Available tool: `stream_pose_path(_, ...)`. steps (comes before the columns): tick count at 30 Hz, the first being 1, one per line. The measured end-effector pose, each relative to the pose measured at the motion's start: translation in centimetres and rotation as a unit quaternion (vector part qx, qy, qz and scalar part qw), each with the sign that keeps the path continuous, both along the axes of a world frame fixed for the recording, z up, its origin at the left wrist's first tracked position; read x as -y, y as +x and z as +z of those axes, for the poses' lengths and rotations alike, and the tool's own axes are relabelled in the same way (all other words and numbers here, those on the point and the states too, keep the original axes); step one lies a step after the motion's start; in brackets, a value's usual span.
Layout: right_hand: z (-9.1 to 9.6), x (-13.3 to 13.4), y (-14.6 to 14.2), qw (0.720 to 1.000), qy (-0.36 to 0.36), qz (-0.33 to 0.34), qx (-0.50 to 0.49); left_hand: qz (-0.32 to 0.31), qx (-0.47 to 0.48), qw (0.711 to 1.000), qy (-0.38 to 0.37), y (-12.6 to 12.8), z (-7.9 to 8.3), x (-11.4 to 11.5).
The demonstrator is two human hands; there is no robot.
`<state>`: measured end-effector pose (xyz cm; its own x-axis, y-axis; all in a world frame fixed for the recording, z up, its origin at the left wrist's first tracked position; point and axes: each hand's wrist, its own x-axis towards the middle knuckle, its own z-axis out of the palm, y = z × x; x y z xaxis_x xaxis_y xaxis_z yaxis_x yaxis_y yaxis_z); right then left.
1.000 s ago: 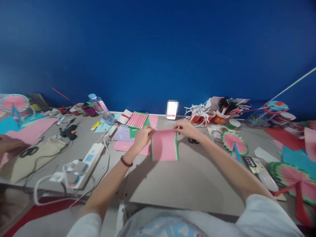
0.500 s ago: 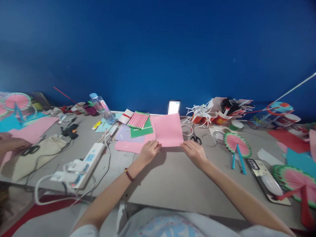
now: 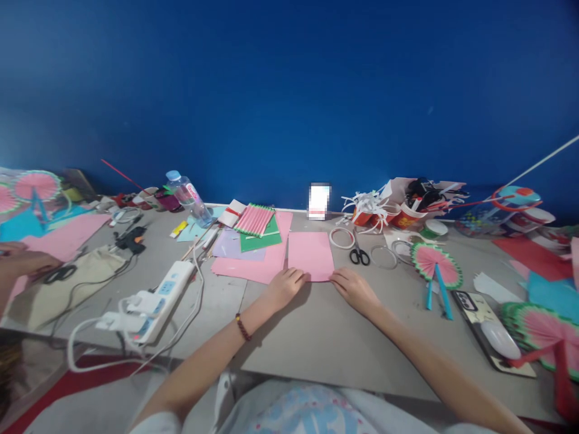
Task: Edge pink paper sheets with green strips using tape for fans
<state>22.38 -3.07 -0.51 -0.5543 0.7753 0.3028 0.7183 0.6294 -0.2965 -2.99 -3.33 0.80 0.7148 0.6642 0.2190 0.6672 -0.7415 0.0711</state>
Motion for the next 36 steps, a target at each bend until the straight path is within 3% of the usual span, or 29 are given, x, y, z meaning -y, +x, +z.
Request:
stream_pose_path(5,0.5,0.1,-0.4,1.000,-0.002,0.003,-0.001,-0.022,0.000,1.000,-0.003,2.0,-0.1,-0.5)
stream_pose_path(10,0.4,0.2,-0.2,1.000,-0.015,0.004,-0.003,0.003,0.009,1.000,-0.027,2.7,0.0,-0.8)
stream_pose_path(18,1.0,-1.6,0.0,0.970,-0.179,-0.075,-0.148,0.035,0.113,0.987,-0.112,2.9,0.0,-2.3)
stream_pose_path(23,1.9,-2.4,-0.2,0.953,-0.241,-0.103,-0.152,0.024,0.176,0.965,-0.193,2.5,-0.3,-3.8)
stream_pose_path(27,2.4,-2.7,-0.5,0.951,-0.255,-0.126,-0.121,0.008,0.188,0.955,-0.228,2.3,0.5,-4.1)
stream_pose_path(31,2.4,-3.1,-0.7,0.952,-0.258,-0.136,-0.094,-0.002,0.131,0.978,-0.161,3.0,1.0,-3.9)
stream_pose_path(36,2.2,-3.4,-0.7,0.950,-0.266,-0.138,-0.090,-0.025,0.062,0.997,-0.025,4.6,-0.3,-3.6)
